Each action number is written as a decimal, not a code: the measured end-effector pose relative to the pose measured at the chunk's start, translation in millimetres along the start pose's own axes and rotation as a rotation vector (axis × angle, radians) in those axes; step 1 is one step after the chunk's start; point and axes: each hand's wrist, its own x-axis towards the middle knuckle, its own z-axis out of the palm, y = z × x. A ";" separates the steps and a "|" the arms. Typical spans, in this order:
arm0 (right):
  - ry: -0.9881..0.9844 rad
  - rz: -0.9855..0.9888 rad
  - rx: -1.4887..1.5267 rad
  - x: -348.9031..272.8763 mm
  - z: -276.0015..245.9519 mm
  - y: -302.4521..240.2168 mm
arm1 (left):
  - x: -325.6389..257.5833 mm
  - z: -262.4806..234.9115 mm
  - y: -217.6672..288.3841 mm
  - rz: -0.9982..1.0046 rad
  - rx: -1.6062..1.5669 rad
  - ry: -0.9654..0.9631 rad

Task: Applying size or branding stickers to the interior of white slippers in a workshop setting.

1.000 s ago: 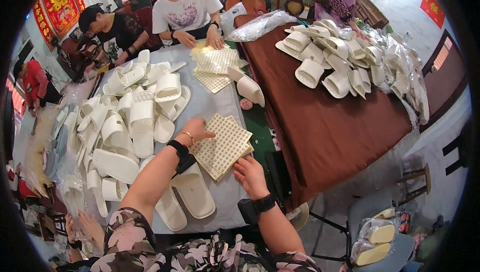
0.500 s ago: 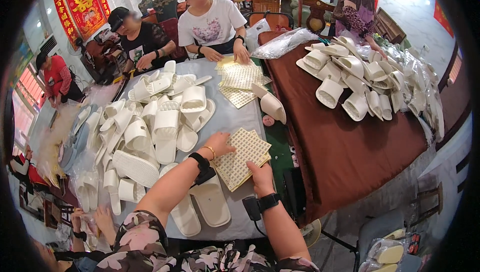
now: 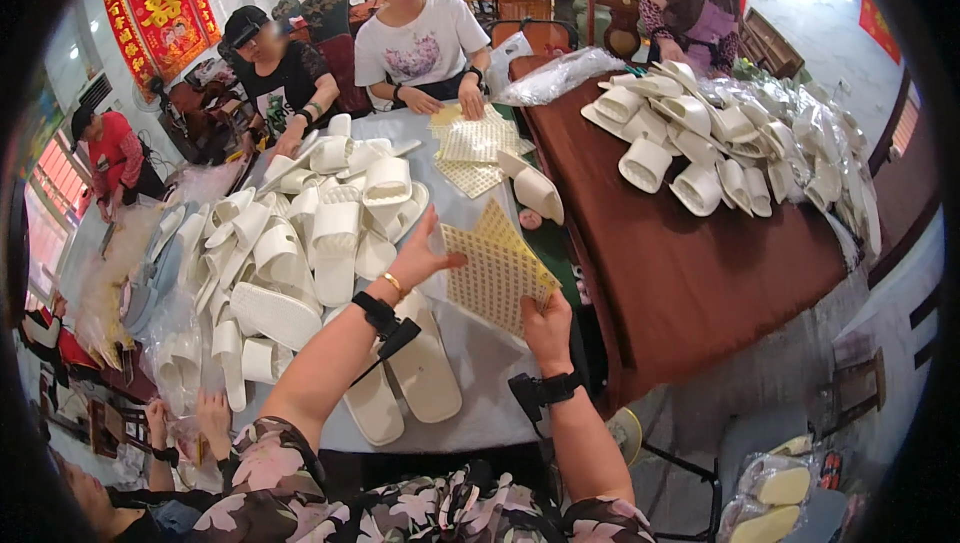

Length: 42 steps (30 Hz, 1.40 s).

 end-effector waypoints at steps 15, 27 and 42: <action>-0.006 -0.029 -0.076 -42.2 -21.9 8.3 | -75.9 0.9 35.9 0.013 0.001 -0.073; -0.077 0.063 0.101 -33.3 -25.0 5.9 | -89.9 4.7 25.3 -0.001 -0.133 -0.093; -0.633 -0.064 -0.672 67.4 -13.9 -132.6 | -185.4 31.1 79.0 -0.592 -0.932 -0.245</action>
